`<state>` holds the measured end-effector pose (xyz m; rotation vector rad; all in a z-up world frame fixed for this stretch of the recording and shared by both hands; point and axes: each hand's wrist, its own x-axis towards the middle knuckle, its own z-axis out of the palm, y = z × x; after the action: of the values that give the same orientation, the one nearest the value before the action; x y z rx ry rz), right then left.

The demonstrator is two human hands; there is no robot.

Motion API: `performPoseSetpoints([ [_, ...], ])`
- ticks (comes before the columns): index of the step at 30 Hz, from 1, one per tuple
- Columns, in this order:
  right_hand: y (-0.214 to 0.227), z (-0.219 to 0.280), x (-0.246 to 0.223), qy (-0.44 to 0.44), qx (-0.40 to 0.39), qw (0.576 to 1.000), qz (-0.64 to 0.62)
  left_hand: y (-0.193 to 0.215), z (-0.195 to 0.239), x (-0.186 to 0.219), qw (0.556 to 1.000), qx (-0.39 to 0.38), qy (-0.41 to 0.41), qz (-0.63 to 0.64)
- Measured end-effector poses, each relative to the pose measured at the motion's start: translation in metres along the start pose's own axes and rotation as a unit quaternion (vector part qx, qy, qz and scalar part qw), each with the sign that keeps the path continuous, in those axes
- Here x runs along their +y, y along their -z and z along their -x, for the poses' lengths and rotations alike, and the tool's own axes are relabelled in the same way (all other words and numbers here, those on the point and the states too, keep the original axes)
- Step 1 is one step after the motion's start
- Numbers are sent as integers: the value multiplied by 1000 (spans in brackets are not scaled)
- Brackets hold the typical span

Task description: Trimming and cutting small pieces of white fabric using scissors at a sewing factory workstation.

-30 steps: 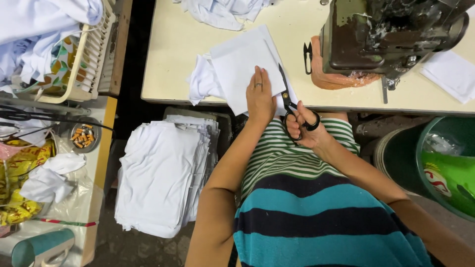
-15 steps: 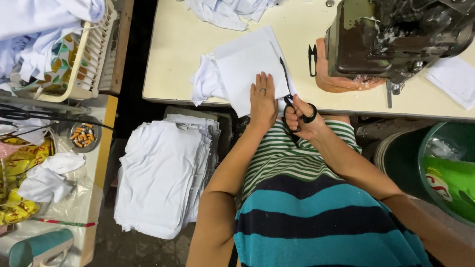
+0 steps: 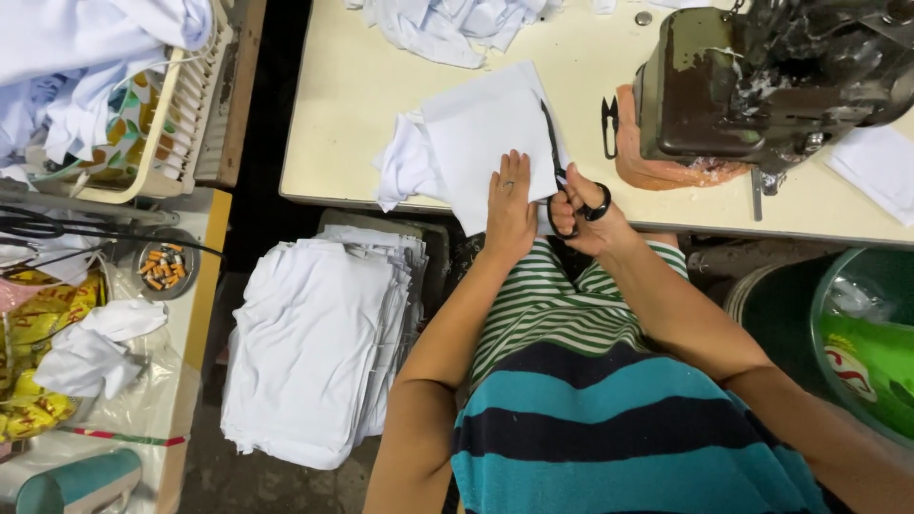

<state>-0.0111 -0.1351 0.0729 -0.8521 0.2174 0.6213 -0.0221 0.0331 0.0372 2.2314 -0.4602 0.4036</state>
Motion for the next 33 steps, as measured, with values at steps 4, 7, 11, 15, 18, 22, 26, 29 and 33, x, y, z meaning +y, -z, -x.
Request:
performPoseSetpoints([
  [4,-23,5,-21,-9,-12,1000,-19,4,0,-2,998,-3,17,62],
  [7,-42,2,-36,-8,-10,999,-39,10,0,2,994,-7,29,102],
  [11,-27,-23,-30,5,43,999,10,14,-1,1,990,-8,33,139],
  [15,-24,-29,-33,25,61,997,38,15,-1,1,984,1,42,171],
  [18,-8,-40,-37,49,70,993,86,20,-1,6,981,1,58,185],
  [22,-29,-22,-70,115,166,933,297,24,-1,7,971,15,77,226],
  [26,25,-63,-86,125,231,742,616,24,-3,4,966,24,82,243],
  [29,-19,-48,-96,107,282,652,695,21,-2,1,967,29,77,243],
  [33,-61,-10,-87,178,248,621,722,26,-3,7,963,29,95,250],
])
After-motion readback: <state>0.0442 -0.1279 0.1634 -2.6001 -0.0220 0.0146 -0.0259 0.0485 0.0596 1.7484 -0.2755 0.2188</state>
